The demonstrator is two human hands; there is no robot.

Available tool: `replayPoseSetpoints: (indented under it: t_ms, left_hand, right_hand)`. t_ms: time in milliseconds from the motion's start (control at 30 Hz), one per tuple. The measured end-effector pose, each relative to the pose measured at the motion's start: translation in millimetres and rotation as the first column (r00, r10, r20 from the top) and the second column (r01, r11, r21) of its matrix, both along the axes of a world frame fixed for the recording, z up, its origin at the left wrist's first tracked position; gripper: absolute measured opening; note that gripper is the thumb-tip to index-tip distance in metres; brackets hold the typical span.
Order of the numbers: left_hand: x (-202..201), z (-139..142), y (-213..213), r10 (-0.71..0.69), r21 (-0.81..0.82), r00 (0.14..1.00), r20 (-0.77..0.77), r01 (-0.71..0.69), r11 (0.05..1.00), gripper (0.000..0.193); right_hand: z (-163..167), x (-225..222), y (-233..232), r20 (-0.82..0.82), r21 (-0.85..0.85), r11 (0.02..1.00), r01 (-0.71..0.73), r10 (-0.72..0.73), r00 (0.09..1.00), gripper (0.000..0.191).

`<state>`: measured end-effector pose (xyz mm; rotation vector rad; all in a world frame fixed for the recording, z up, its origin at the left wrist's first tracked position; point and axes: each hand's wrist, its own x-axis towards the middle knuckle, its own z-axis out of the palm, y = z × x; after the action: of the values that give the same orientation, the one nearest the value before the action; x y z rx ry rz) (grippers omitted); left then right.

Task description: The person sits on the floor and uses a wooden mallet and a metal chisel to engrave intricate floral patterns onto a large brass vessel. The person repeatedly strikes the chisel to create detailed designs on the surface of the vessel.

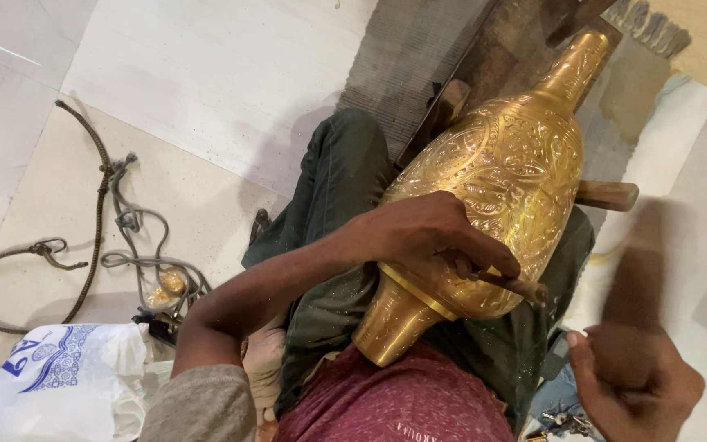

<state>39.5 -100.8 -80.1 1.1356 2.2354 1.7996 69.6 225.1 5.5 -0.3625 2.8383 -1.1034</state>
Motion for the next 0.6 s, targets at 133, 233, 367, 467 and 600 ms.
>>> replayPoseSetpoints:
  t_ms: [133,233,367,467,600]
  left_hand:
    - [-5.3,0.8,-0.3,-0.045,0.082,0.995,-0.090,0.053,0.995,0.056]
    - [-11.0,2.0,-4.8,-0.111,0.106,0.988,-0.112,0.123,0.987,0.058]
    - [-15.4,4.5,-7.8,-0.174,0.071,0.983,-0.062,0.178,0.981,0.057]
    - [-18.3,5.1,-7.8,-0.192,0.088,0.978,-0.077,0.198,0.976,0.058]
    - [-20.4,3.5,-6.7,-0.189,0.075,0.978,-0.086,0.195,0.978,0.050]
  right_hand:
    - [-5.5,2.9,5.2,0.069,0.290,0.956,-0.054,0.035,0.997,0.031]
    - [-11.8,10.3,8.7,0.093,0.187,0.982,0.010,-0.028,0.995,0.029]
    - [-18.1,22.1,8.1,0.080,0.108,0.993,0.049,-0.058,0.995,0.023]
    - [-21.7,24.4,6.6,0.024,0.070,0.995,0.064,-0.066,0.998,0.019]
    - [-26.9,23.3,8.2,0.024,0.109,0.990,0.087,-0.090,0.996,0.017]
